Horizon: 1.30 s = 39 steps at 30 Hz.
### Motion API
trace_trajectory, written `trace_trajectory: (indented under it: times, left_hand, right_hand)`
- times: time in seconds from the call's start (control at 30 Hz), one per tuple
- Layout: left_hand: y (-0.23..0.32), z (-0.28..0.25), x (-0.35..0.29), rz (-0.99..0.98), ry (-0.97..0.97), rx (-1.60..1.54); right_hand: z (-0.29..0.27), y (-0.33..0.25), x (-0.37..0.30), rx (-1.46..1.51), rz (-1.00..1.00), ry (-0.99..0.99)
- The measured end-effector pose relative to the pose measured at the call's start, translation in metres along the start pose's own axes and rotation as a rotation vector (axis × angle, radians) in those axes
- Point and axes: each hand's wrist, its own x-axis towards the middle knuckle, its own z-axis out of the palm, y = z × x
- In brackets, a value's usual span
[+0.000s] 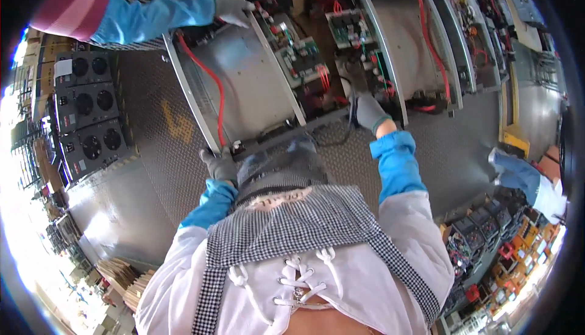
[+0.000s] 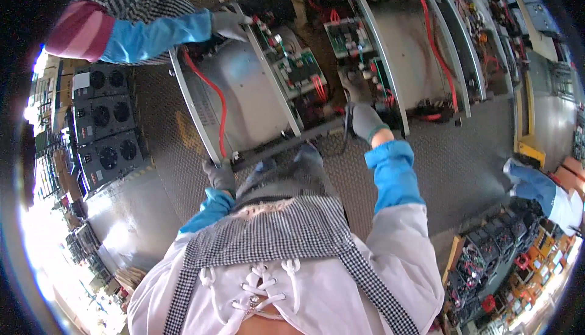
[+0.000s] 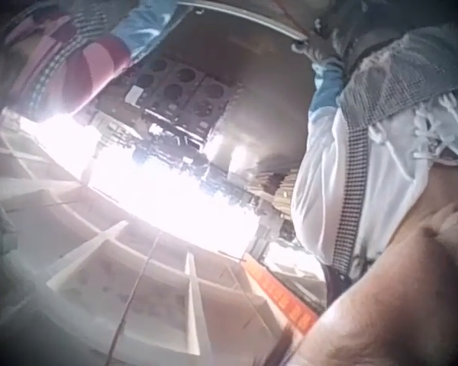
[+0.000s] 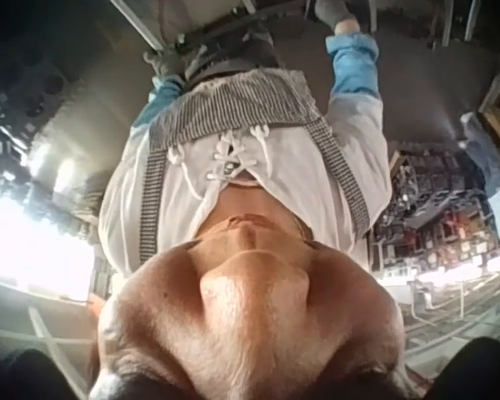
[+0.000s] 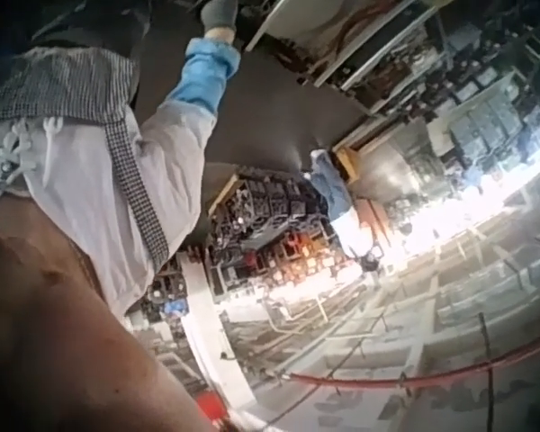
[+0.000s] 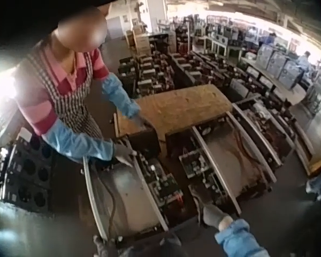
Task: The person assembles and connects wiring for electronic power units by hand, working with electronic chassis, power cables, circuit boards, cooling fans, and wiring harnesses on a workbench.
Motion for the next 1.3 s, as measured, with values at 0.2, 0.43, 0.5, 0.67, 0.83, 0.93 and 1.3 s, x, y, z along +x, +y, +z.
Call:
trace_trajectory:
  times: [0.2,0.43,0.5,0.67,0.83,0.93,1.3]
  left_hand:
    - [0.008,-0.012,0.014,-0.053,-0.048,0.019]
    - [-0.003,-0.004,0.030,-0.199,-0.110,-0.122]
    - [-0.003,-0.002,0.031,-0.207,-0.144,-0.065]
    - [-0.001,-0.010,0.022,-0.178,-0.233,-0.101]
    - [0.029,-0.030,0.002,-0.194,-0.226,-0.004]
    - [0.013,-0.017,0.014,-0.211,-0.208,-0.028]
    - [0.050,-0.025,0.037,-0.075,-0.246,-0.100]
  right_hand:
    - [-0.081,-0.067,-0.021,-0.119,-0.063,-0.162]
    - [-0.067,-0.112,-0.026,-0.156,0.076,-0.023]
    - [-0.053,-0.100,-0.014,-0.139,0.183,0.005]
    - [-0.049,-0.063,-0.026,1.507,0.386,0.577]
    - [-0.074,-0.096,-0.115,2.013,0.354,0.285]
    - [-0.126,-0.148,-0.176,1.950,0.279,0.221]
    - [-0.261,-0.148,-0.087,1.627,-0.255,0.175]
